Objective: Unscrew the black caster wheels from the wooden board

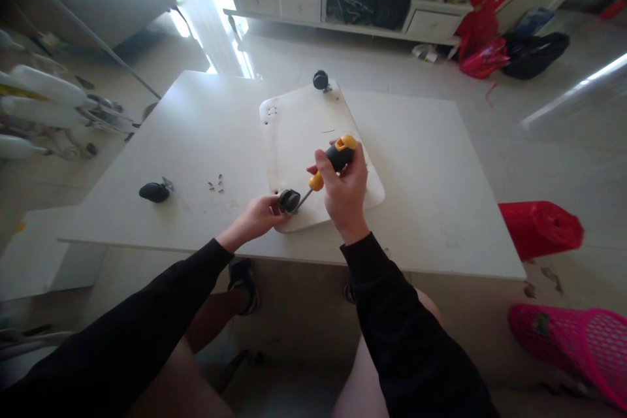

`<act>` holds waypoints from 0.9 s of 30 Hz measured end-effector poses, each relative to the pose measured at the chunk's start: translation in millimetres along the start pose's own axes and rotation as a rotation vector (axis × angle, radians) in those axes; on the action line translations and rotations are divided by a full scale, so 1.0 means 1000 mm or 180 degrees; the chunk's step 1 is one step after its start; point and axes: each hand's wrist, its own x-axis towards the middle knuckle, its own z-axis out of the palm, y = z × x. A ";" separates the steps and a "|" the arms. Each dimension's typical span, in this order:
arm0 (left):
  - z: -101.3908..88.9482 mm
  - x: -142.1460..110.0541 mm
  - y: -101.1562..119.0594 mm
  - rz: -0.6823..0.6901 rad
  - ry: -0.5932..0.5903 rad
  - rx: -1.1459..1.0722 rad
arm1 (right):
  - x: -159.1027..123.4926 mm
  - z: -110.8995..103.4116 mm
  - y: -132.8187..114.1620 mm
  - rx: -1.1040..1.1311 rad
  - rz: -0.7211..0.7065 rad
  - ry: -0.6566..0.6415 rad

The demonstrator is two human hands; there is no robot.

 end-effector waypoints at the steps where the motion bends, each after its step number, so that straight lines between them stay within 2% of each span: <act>1: -0.001 0.000 0.001 0.0000 -0.0052 -0.0091 | 0.000 0.000 0.001 -0.0022 -0.0014 -0.0012; 5: -0.005 0.001 0.003 -0.0005 -0.0203 -0.0271 | -0.001 0.001 0.003 -0.0104 -0.0025 -0.0033; 11: -0.004 0.003 0.003 -0.0011 0.0035 0.0041 | -0.001 0.005 0.003 -0.0025 0.0061 0.0024; 17: -0.007 0.002 0.006 0.0046 -0.0161 -0.0100 | -0.001 0.006 0.004 0.0017 0.0081 0.0049; 23: -0.007 0.003 0.008 -0.0043 -0.0031 -0.0044 | -0.001 0.004 0.005 -0.0050 0.0049 0.0001; 27: -0.023 0.006 0.001 -0.0147 -0.0185 -0.0246 | -0.001 0.004 0.004 -0.0028 0.0053 -0.0010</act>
